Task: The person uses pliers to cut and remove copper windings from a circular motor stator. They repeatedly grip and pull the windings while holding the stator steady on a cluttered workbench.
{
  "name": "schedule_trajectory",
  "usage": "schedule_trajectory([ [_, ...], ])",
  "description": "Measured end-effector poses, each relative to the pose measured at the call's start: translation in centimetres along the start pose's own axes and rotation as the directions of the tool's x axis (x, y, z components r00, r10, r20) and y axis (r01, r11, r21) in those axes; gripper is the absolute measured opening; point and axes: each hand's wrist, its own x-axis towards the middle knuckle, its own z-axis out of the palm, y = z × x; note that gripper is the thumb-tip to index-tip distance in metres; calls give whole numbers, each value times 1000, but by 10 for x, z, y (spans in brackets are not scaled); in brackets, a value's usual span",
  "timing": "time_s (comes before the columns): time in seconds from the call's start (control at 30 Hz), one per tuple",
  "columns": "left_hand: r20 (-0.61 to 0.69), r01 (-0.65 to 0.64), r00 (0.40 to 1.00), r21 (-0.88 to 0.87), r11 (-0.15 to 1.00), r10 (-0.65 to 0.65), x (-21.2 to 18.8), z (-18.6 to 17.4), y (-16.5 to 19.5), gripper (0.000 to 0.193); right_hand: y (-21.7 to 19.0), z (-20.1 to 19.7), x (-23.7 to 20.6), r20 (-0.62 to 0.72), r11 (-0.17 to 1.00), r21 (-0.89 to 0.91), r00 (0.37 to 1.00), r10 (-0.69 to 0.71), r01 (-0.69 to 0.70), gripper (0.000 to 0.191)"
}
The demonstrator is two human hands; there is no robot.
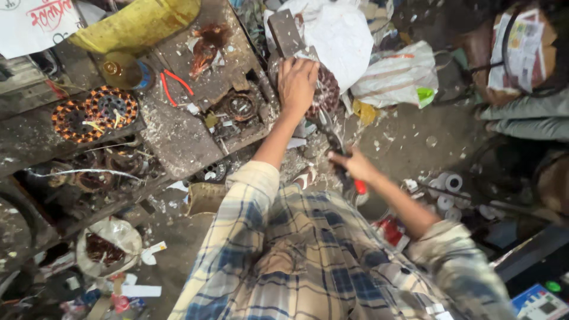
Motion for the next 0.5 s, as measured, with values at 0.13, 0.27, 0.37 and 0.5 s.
schedule_trajectory([
  [0.13, 32, -20, 999, 62, 998, 18, 1, 1, 3, 24, 14, -5, 7, 114, 969, 237, 992, 49, -76, 36],
  [0.27, -5, -14, 1000, 19, 1000, 14, 3, 3, 6, 26, 25, -17, 8, 169, 937, 305, 978, 121, -168, 31],
  [0.37, 41, 11, 999, 9, 1000, -11, 3, 5, 5, 27, 36, -5, 13, 13, 987, 158, 999, -44, 41, 33],
  [0.5, 102, 17, 995, 18, 1000, -19, 4, 3, 1, 30, 49, 28, 16, -282, 924, -361, 930, -236, 125, 34],
])
